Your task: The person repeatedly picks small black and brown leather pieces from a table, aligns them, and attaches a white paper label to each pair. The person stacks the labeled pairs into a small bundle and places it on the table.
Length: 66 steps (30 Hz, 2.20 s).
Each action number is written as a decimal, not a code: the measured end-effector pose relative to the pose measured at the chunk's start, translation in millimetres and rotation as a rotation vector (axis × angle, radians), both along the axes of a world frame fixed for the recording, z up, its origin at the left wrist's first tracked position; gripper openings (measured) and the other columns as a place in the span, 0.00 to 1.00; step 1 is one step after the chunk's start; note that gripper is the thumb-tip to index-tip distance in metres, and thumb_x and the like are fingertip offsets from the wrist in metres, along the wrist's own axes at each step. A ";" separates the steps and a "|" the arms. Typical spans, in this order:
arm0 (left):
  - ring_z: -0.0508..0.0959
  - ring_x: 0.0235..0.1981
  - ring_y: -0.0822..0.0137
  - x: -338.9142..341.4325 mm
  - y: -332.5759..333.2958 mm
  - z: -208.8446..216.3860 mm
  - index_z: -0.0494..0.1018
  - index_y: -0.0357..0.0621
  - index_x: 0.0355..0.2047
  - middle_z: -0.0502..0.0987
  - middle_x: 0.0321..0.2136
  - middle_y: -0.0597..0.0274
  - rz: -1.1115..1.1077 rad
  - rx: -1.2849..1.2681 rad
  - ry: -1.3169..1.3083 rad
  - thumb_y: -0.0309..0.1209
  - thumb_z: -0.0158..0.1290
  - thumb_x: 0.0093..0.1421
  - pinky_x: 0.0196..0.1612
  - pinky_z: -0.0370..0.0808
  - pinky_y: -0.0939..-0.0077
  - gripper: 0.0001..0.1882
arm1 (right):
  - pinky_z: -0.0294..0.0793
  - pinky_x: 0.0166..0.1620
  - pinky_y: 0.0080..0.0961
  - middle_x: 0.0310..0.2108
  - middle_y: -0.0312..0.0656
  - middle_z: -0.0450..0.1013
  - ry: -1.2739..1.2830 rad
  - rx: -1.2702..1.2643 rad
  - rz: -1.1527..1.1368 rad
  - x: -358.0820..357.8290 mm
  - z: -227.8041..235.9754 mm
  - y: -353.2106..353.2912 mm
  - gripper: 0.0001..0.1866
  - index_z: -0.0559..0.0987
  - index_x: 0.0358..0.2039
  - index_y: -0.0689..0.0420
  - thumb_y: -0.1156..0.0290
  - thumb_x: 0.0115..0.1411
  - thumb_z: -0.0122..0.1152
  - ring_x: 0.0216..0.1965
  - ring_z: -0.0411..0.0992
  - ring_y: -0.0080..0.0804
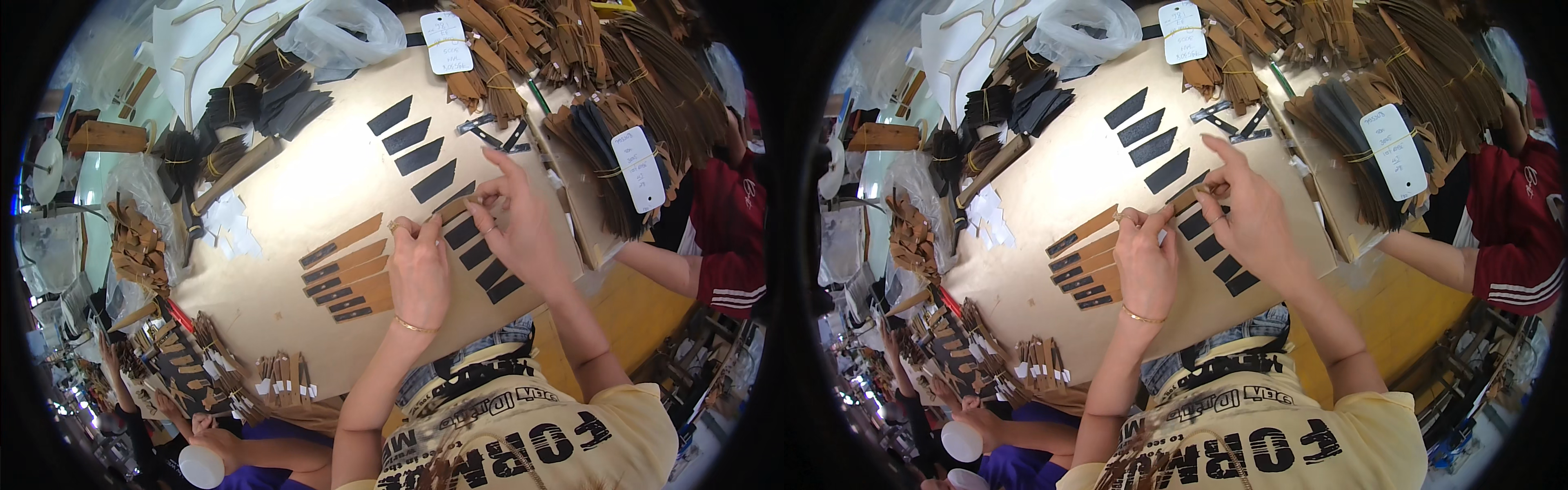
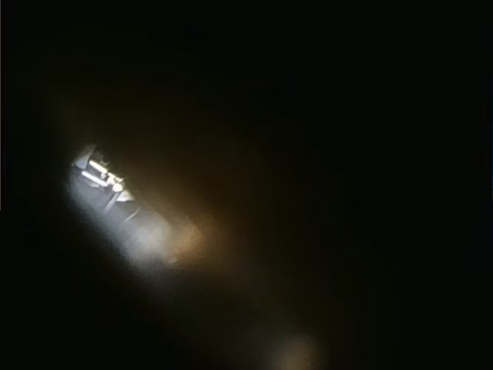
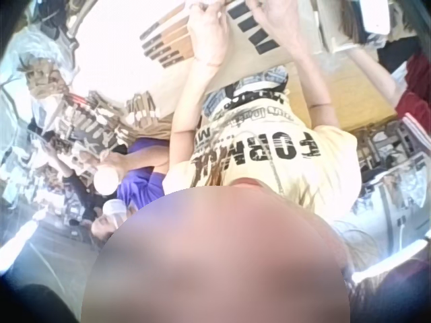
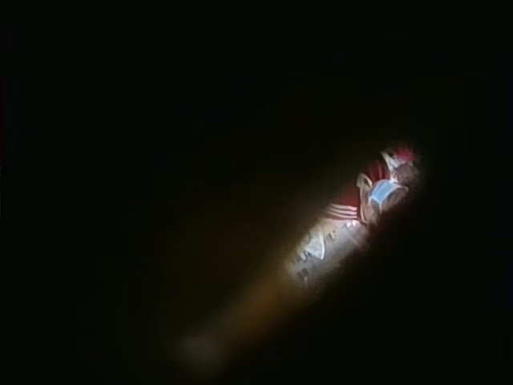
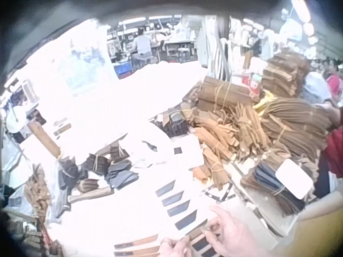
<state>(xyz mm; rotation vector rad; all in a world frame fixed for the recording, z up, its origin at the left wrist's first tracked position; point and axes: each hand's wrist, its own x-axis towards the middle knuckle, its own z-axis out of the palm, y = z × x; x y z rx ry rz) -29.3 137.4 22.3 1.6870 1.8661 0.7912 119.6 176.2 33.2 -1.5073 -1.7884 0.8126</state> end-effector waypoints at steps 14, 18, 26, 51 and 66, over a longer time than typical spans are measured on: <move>0.75 0.29 0.53 1.0 -0.6 -0.5 0.80 0.36 0.42 0.69 0.31 0.51 -0.014 -0.014 0.028 0.15 0.57 0.54 0.32 0.73 0.61 0.14 | 0.69 0.41 0.19 0.28 0.34 0.77 0.227 -0.155 -0.133 14.8 -10.6 11.0 0.30 0.65 0.56 0.60 0.79 0.55 0.67 0.32 0.72 0.20; 0.75 0.29 0.53 0.8 -0.6 -1.0 0.80 0.36 0.42 0.69 0.30 0.52 -0.011 -0.014 0.017 0.15 0.57 0.54 0.32 0.73 0.61 0.15 | 0.71 0.40 0.20 0.27 0.36 0.76 0.273 -0.150 -0.160 11.4 -16.4 11.9 0.29 0.64 0.55 0.61 0.79 0.55 0.67 0.31 0.71 0.21; 0.75 0.29 0.54 -0.3 -0.3 -0.2 0.80 0.37 0.43 0.68 0.30 0.52 -0.015 -0.033 0.017 0.15 0.57 0.53 0.32 0.73 0.62 0.15 | 0.71 0.40 0.20 0.27 0.36 0.76 0.311 -0.185 -0.187 9.8 -21.7 16.2 0.29 0.64 0.55 0.61 0.78 0.55 0.67 0.30 0.70 0.20; 0.76 0.29 0.50 -9.1 5.9 0.4 0.81 0.37 0.39 0.72 0.27 0.49 -0.035 -0.023 -0.064 0.17 0.56 0.54 0.34 0.73 0.59 0.13 | 0.67 0.54 0.35 0.52 0.46 0.69 -0.663 0.392 0.080 0.3 -15.7 -12.9 0.18 0.82 0.45 0.58 0.79 0.53 0.59 0.51 0.68 0.45; 0.75 0.17 0.79 -29.7 18.9 8.3 0.77 0.32 0.32 0.80 0.23 0.62 0.037 -0.202 -0.454 0.27 0.60 0.61 0.18 0.70 0.83 0.08 | 0.76 0.41 0.38 0.36 0.46 0.75 -0.075 0.126 0.133 -27.9 -18.6 -16.3 0.14 0.79 0.43 0.61 0.77 0.54 0.66 0.39 0.74 0.46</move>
